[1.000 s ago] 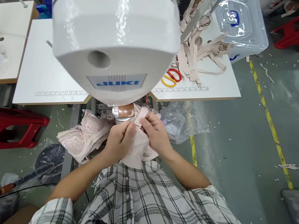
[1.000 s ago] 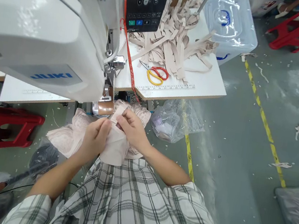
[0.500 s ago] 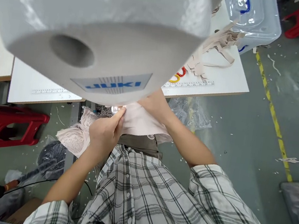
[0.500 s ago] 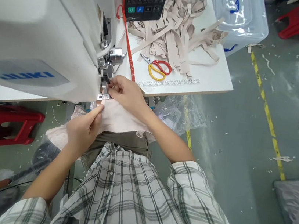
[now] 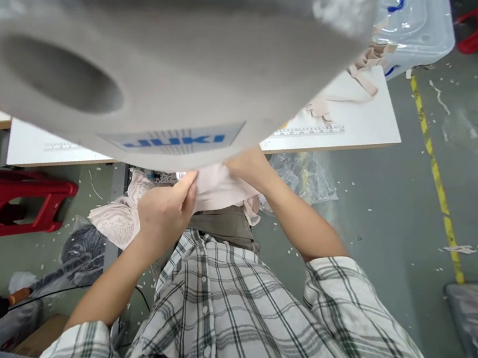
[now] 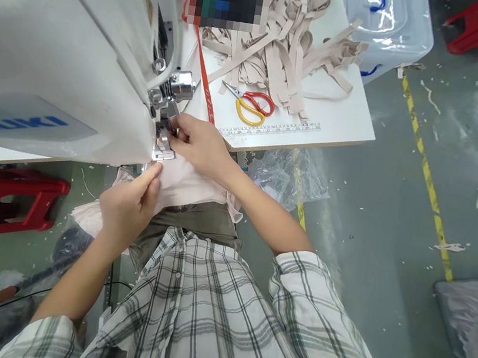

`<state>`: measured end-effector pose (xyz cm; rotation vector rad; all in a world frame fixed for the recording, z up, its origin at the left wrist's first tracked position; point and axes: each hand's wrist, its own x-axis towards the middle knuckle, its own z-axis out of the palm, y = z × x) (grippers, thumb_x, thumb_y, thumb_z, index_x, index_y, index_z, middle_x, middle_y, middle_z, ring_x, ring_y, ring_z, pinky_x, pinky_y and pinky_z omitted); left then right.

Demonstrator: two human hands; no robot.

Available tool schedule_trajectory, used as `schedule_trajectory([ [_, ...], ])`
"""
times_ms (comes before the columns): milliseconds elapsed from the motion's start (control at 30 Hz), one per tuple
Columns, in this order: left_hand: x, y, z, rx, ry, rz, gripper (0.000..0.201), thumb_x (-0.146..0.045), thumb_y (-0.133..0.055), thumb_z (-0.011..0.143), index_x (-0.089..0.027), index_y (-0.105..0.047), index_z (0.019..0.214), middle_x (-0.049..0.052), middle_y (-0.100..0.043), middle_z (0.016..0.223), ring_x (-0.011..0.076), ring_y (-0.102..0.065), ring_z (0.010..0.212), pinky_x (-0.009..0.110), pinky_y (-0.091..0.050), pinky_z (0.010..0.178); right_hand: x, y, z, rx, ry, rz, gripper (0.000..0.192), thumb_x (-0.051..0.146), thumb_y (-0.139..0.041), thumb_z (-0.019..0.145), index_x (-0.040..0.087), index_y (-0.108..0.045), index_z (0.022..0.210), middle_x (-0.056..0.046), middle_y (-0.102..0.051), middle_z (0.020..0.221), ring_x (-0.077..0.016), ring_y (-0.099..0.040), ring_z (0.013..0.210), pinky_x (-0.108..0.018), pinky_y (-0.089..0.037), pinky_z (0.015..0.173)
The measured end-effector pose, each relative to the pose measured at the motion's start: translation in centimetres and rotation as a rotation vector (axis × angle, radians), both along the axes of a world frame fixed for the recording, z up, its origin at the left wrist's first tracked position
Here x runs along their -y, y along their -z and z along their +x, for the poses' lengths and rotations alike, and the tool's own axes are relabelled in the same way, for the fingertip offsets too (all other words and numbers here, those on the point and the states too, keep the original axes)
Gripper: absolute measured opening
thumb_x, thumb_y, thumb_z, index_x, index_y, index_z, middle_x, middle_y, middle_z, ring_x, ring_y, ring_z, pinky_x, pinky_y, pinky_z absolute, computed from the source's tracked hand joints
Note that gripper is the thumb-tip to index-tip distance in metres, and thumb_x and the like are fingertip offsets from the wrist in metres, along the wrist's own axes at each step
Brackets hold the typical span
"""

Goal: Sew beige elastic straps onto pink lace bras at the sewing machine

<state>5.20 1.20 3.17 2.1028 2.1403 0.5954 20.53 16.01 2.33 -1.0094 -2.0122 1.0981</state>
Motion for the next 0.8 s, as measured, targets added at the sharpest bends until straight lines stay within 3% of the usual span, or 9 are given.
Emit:
schedule_trajectory([
  [333, -0.19, -0.16, 0.21, -0.113, 0.017, 0.079, 0.037, -0.035, -0.046, 0.101, -0.023, -0.075, 0.12, 0.001, -0.062, 0.053, 0.0139, -0.047, 0.048, 0.028, -0.025, 0.053, -0.01, -0.08, 0.14, -0.009, -0.019, 0.044, 0.019, 0.039, -0.057, 0.091, 0.019, -0.059, 0.089, 0.003, -0.053, 0.068, -0.0178, -0.058, 0.076, -0.037, -0.051, 0.087],
  [533, -0.19, -0.01, 0.17, -0.152, 0.039, 0.13, 0.036, -0.034, -0.046, 0.101, -0.022, -0.074, 0.122, 0.0, -0.063, 0.054, 0.0124, -0.048, 0.047, 0.028, -0.026, 0.052, -0.35, 0.26, 0.16, -0.041, -0.019, 0.099, 0.023, 0.04, -0.057, 0.091, 0.018, -0.06, 0.089, 0.001, -0.057, 0.074, -0.0192, -0.059, 0.082, -0.037, -0.047, 0.09],
  [800, -0.2, 0.27, -0.41, -0.15, 0.017, 0.15, 0.034, -0.034, -0.05, 0.101, -0.021, -0.074, 0.12, 0.003, -0.072, 0.065, 0.0133, -0.058, 0.054, 0.026, -0.03, 0.055, -0.48, -0.25, -0.04, -0.003, 0.02, -0.01, 0.018, 0.032, -0.06, 0.085, 0.017, -0.065, 0.093, 0.003, -0.054, 0.068, -0.0135, -0.05, 0.071, -0.026, -0.037, 0.07],
])
